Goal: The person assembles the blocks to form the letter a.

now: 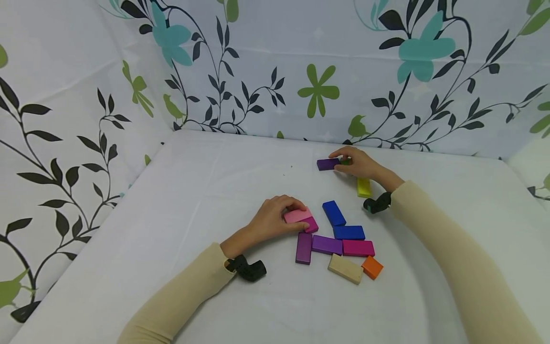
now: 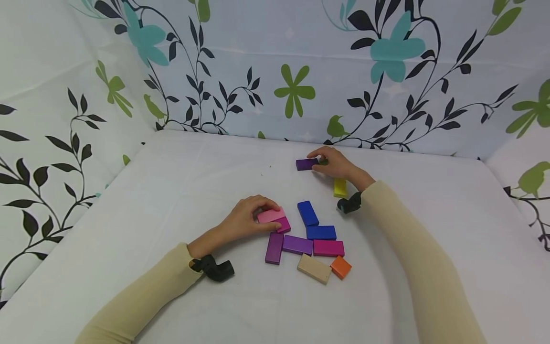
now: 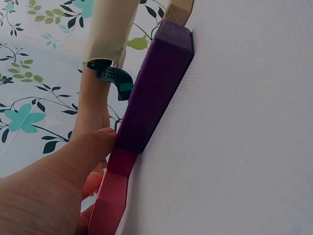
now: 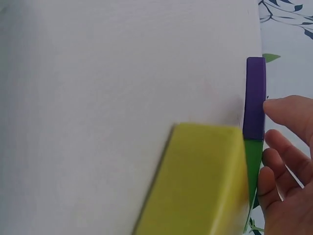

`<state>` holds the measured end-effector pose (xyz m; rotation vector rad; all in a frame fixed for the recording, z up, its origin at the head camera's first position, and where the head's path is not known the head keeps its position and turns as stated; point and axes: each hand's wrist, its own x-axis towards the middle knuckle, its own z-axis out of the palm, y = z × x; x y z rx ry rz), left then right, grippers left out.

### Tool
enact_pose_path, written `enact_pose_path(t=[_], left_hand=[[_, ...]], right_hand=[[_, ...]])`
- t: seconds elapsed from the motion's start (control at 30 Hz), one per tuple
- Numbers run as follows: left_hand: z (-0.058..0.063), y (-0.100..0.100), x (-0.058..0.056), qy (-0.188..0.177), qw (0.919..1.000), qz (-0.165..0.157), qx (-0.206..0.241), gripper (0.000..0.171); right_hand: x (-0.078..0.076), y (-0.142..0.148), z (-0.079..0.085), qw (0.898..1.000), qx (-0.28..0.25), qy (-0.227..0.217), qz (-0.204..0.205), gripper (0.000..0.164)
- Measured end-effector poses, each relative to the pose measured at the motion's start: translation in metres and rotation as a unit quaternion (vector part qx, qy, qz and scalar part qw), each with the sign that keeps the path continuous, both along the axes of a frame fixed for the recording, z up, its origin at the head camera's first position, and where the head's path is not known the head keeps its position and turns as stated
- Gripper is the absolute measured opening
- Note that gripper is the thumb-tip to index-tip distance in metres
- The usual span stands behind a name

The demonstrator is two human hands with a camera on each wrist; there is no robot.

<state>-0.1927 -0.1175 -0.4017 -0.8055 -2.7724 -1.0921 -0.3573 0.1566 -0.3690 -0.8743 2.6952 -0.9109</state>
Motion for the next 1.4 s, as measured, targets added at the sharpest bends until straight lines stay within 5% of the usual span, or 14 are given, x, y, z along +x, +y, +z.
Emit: enact_pose_path(t=[0.53,1.4], left_hand=[[-0.001,-0.001,-0.002,-0.001,1.0000,-0.001,0.007,0.038],[0.000,0.000,-0.001,-0.003,0.9999,-0.006,0.009,0.038]], right_hand=[[0.020,0.001,0.004,0.994,-0.087,0.011,0.061,0.029],[0.051,0.018,0.002,0.992,-0.094,0.027,0.074,0.026]])
